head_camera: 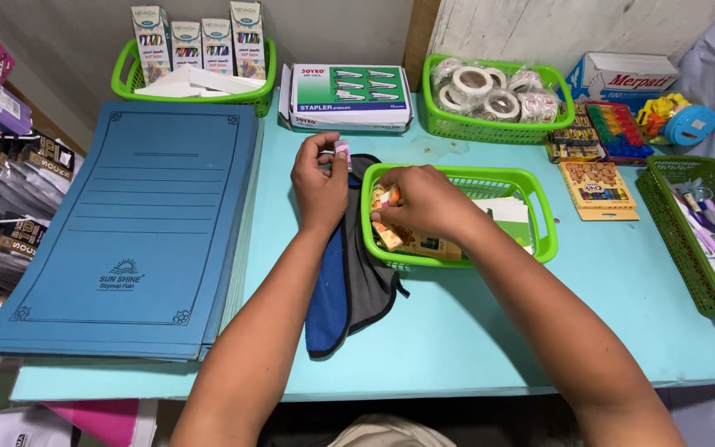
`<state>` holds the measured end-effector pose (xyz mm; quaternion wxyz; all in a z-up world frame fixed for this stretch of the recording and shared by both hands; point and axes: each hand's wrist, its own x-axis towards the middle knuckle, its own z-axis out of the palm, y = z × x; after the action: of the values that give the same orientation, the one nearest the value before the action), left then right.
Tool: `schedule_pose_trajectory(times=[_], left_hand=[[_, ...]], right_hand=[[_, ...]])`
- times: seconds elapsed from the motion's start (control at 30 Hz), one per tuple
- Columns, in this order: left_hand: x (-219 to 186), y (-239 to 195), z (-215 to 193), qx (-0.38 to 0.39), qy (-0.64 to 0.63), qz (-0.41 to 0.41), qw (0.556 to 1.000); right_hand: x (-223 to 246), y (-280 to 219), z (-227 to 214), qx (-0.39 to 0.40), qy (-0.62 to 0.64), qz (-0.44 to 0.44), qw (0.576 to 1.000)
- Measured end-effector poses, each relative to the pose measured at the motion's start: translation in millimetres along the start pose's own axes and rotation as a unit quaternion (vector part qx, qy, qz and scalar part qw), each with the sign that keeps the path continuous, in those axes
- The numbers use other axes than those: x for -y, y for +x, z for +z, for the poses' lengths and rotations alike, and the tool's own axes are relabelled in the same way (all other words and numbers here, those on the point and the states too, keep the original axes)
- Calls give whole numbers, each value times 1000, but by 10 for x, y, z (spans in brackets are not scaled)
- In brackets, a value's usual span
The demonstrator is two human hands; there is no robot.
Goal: The person organizes stationery items on a light blue table. They stack blue folders, move green baskets containing tape and pens, and arrange small boxes of crayons and notepads. The person also flips through the pages of a small notepad.
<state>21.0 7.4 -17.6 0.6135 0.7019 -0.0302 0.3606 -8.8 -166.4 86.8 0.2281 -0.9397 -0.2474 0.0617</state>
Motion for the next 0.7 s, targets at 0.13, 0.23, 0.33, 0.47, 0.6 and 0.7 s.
schedule_pose_trajectory(times=[0.13,0.23,0.33,0.47,0.6,0.7], left_hand=[[-11,9,-12,3,-2,-8,1000],[-19,14,-19,6,-4,-15,1000],[-4,13,-9,9,-18,-20,1000],[4,27,7,13,-16,-23,1000],[14,14,7,16,-8,-20,1000],[-14,19,-13,11,-4,-19,1000]], right_hand=[[-103,55,49,-8,1,-7,1000],[-255,33,20,-17,58,-14,998],[-497,-39,-5,4,302,11,953],[-569,-215,-84,14,666,86,741],[-565,-251,-22,-13,644,106,758],[-629,-255,144,23,454,113,884]])
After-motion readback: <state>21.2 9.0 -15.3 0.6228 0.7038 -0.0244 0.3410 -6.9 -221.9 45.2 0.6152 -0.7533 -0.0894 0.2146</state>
